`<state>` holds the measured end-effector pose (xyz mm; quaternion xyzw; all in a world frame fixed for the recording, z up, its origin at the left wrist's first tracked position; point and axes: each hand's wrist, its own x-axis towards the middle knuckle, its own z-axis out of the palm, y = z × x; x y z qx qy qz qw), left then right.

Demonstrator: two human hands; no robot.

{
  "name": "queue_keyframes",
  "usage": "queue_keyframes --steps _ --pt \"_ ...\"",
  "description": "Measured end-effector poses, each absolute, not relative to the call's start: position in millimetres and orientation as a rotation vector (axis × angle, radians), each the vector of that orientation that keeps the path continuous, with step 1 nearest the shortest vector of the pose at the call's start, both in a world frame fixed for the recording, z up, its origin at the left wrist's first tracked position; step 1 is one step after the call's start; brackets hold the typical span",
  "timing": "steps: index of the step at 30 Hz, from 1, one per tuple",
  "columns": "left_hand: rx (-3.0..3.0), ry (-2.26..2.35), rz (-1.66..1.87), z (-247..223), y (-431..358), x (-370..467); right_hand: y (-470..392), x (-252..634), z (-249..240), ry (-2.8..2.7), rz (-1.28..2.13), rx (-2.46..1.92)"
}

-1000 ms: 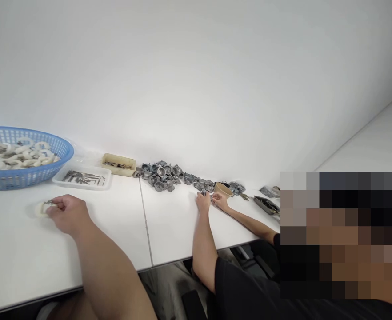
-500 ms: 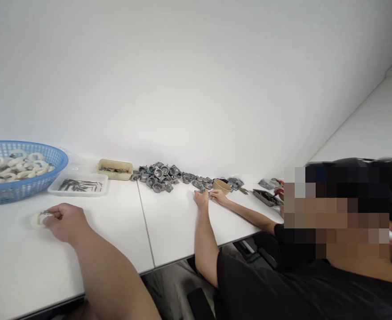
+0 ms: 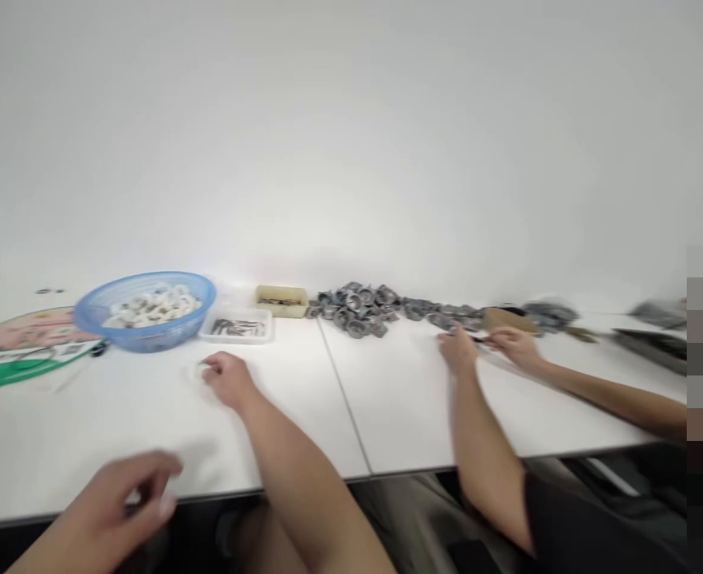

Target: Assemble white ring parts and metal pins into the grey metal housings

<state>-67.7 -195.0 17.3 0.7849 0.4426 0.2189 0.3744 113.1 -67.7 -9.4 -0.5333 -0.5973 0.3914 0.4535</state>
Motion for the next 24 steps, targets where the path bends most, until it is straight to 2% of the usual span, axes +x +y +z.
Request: queue_keyframes --steps 3,6,14,24 --pt "1.877 1.248 0.967 30.4 -139.3 -66.0 -59.6 114.7 -8.9 -1.464 0.996 -1.239" --pt "1.633 1.348 1.178 25.0 -87.8 -59.8 -53.8 117.8 -9.4 -1.466 1.011 -1.185" --pt "1.493 1.232 1.172 3.2 -18.7 -32.4 -56.2 120.9 -1.4 -1.442 1.006 -1.179" --pt "1.424 0.859 1.091 -4.8 -16.7 -28.4 -52.1 118.4 -0.2 -1.332 1.053 -1.183"
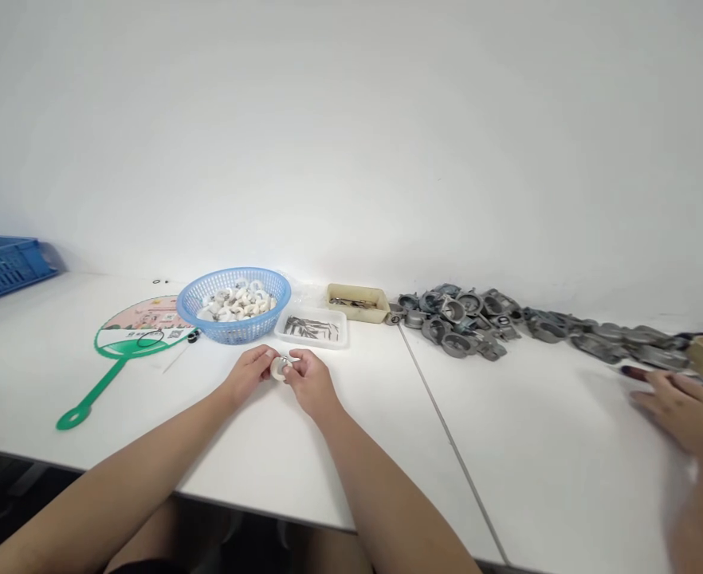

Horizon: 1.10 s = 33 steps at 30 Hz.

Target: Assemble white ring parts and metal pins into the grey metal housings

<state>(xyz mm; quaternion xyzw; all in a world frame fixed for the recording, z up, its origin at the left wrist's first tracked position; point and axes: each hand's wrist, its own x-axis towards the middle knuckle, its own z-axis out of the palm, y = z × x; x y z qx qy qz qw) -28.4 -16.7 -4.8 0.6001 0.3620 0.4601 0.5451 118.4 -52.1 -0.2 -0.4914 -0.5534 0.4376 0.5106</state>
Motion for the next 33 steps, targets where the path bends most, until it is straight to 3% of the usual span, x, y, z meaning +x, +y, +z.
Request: queue_keyframes --steps 33 --pt "1.429 0.872 1.024 -10.5 -14.9 -26.8 -55.0 118.3 9.0 -1.350 1.128 -1.168"
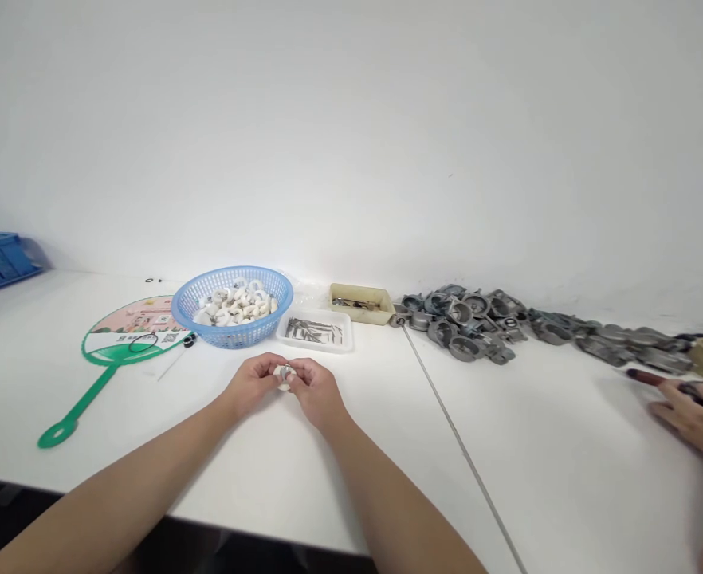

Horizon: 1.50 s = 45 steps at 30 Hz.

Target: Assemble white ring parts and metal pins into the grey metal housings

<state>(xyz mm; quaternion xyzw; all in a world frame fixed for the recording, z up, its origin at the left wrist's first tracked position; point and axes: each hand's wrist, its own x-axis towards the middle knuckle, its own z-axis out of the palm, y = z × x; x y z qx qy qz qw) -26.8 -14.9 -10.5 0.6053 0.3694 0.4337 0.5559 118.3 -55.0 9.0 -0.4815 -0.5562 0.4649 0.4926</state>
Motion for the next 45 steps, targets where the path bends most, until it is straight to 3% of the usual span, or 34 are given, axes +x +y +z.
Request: queue_keyframes --steps 45 --pt "1.527 0.795 1.010 -12.3 -11.3 -27.7 -50.9 130.4 -2.7 -1.403 0.919 -1.256"
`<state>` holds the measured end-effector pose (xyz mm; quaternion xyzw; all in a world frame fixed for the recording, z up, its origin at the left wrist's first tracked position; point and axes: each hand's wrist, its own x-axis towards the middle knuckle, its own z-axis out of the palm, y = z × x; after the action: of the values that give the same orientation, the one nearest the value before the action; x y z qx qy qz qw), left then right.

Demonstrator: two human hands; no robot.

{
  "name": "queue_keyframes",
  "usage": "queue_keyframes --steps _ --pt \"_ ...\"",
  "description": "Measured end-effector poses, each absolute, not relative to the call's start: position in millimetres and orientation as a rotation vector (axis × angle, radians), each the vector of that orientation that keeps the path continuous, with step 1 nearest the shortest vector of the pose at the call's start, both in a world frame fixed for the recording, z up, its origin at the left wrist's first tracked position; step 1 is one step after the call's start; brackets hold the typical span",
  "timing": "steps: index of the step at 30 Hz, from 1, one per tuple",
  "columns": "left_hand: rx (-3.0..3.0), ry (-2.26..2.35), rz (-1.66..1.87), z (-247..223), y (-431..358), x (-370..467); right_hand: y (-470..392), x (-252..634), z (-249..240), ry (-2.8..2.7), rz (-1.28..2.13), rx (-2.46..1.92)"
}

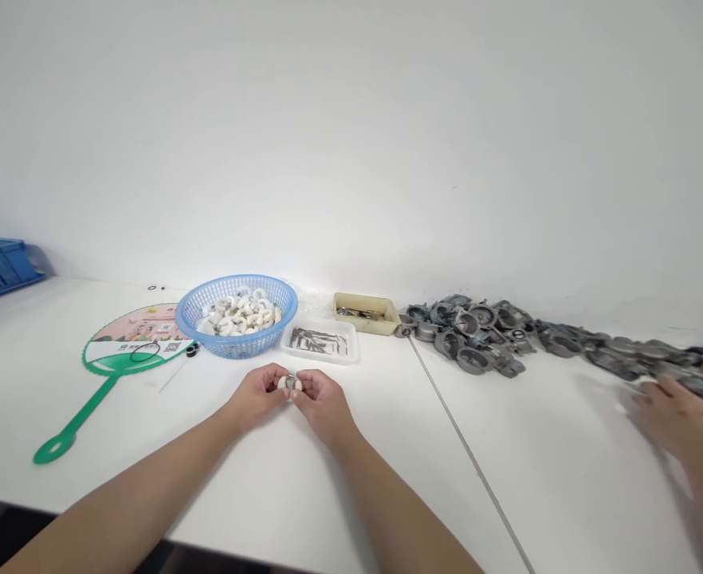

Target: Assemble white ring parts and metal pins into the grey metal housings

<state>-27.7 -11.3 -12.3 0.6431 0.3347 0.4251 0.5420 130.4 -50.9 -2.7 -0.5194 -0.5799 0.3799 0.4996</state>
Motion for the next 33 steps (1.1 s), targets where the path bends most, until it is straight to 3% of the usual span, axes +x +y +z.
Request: queue_keyframes --steps 17,33 --pt "1.556 0.846 1.014 -9.8 -13.3 -27.6 -43.3 129.1 -20.8 -1.424 0.709 -1.583" --pt "1.483 0.779 1.028 -8.5 -14.2 -28.9 -54.8 125.9 9.1 -1.433 0.993 -1.433"
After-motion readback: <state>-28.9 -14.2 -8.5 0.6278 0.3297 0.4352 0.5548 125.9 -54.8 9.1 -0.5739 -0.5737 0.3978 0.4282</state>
